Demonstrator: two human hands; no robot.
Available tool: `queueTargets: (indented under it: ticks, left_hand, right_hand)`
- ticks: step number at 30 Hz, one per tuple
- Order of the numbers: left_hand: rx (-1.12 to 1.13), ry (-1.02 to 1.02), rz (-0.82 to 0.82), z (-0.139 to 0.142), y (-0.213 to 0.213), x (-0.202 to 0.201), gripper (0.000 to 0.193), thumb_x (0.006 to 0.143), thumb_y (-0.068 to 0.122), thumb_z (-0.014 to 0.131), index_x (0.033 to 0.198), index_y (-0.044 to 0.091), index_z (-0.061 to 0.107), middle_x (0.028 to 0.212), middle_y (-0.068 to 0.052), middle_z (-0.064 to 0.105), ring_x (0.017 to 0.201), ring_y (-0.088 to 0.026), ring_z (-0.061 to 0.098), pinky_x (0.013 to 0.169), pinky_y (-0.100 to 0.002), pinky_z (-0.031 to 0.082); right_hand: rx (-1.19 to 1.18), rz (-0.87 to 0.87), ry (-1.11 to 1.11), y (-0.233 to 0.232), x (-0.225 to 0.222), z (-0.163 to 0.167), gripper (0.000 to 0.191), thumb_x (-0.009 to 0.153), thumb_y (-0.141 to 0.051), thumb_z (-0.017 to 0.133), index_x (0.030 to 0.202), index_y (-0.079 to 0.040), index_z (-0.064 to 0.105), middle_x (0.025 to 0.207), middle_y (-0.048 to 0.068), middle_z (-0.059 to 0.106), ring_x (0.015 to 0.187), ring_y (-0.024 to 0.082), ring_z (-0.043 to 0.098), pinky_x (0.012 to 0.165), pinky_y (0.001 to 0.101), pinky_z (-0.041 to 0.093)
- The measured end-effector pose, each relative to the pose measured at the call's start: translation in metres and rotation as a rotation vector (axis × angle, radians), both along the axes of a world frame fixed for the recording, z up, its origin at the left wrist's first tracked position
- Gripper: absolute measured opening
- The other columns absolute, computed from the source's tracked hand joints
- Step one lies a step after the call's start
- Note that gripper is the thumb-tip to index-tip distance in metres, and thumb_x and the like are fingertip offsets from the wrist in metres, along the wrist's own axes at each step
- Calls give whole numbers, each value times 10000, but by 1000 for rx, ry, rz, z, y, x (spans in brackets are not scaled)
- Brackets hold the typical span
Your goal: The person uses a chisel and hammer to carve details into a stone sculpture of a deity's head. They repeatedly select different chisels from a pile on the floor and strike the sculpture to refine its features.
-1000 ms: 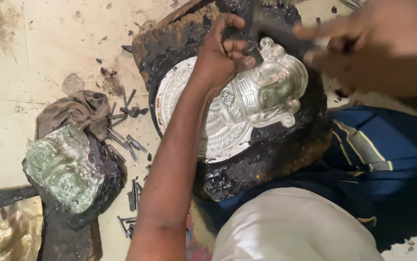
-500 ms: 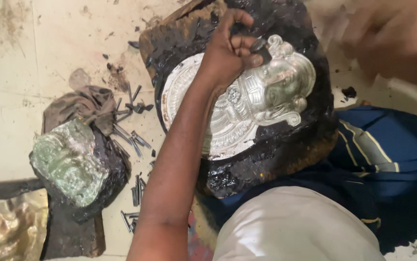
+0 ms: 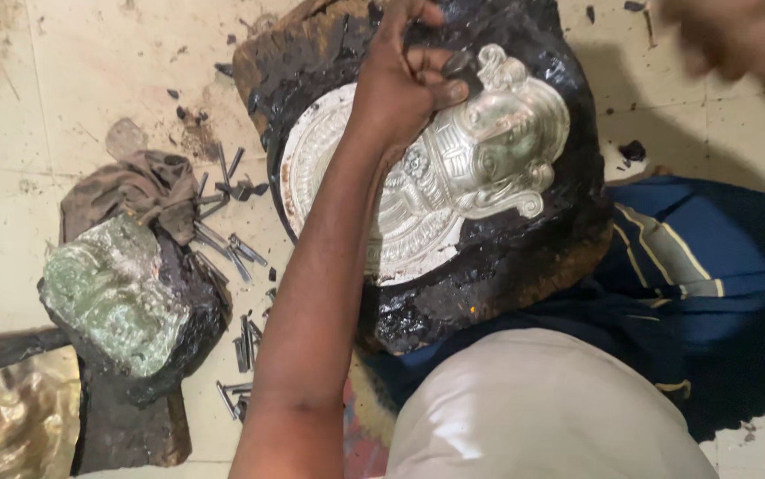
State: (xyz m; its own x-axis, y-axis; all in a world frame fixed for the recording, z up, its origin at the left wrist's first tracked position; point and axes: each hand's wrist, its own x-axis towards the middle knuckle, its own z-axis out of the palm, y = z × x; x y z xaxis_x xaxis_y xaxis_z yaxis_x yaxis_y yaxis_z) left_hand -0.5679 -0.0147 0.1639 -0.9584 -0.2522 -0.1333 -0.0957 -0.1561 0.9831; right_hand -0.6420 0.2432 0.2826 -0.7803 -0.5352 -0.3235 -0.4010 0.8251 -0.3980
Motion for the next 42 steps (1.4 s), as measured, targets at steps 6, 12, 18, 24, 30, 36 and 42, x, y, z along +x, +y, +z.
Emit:
queueTargets:
  ticks: [6, 12, 18, 24, 30, 36, 42]
  left_hand:
    - [-119, 204, -115, -8, 3, 1, 733, 853, -206, 756, 1433, 111, 439, 1045, -140, 765, 905, -124, 727, 785, -313, 622]
    - [-421, 188, -87, -13, 8, 2, 815, 878, -85, 809, 1540, 144, 392, 1139, -84, 796, 963, -146, 806, 856, -323, 640]
    - [-342, 141, -52, -9, 10, 2, 697, 882, -64, 735, 1449, 112, 371, 1089, -76, 783, 873, -125, 777, 802, -295, 665]
    - [-428, 179, -60, -14, 15, -4, 795, 912, -52, 762, 1546, 85, 302, 1089, -92, 806, 889, -140, 808, 836, -286, 677]
    - [-286, 201, -102, -17, 17, -12, 493, 881, -83, 704, 1301, 34, 473, 1040, -72, 778, 919, -150, 770, 812, -287, 638]
    - [-631, 209, -96, -14, 18, -10, 171, 905, -27, 773, 1030, 11, 664, 870, -71, 775, 755, -138, 702, 716, -311, 569]
    - [-687, 269, -70, -16, 19, -9, 197, 925, -12, 801, 1013, 31, 629, 850, -52, 726, 741, -112, 715, 682, -290, 569]
  right_hand:
    - [-100, 85, 37, 10, 12, -7, 281, 1112, -352, 533, 1246, -117, 608, 865, 119, 694, 649, 179, 663, 558, 290, 531]
    - [-165, 88, 61, 30, 25, -18, 279, 1117, -349, 531, 1222, -104, 612, 854, 113, 686, 647, 172, 659, 555, 286, 528]
    - [-258, -28, 34, 43, 24, -27, 281, 1121, -347, 530, 1198, -90, 616, 842, 106, 678, 646, 164, 654, 553, 282, 524]
    - [-332, -51, 24, 51, 17, -37, 287, 1126, -344, 528, 1173, -77, 621, 830, 100, 669, 645, 157, 649, 551, 277, 521]
    - [-401, 9, 8, 72, 9, -62, 295, 1131, -342, 527, 1149, -64, 625, 819, 94, 661, 643, 150, 645, 549, 273, 517]
    - [-533, -58, -33, 95, 6, -88, 307, 1136, -339, 525, 1125, -50, 629, 807, 88, 653, 642, 143, 640, 547, 268, 514]
    - [-623, -154, -40, 114, 9, -110, 321, 1141, -336, 524, 1101, -37, 633, 795, 82, 645, 641, 136, 636, 544, 264, 510]
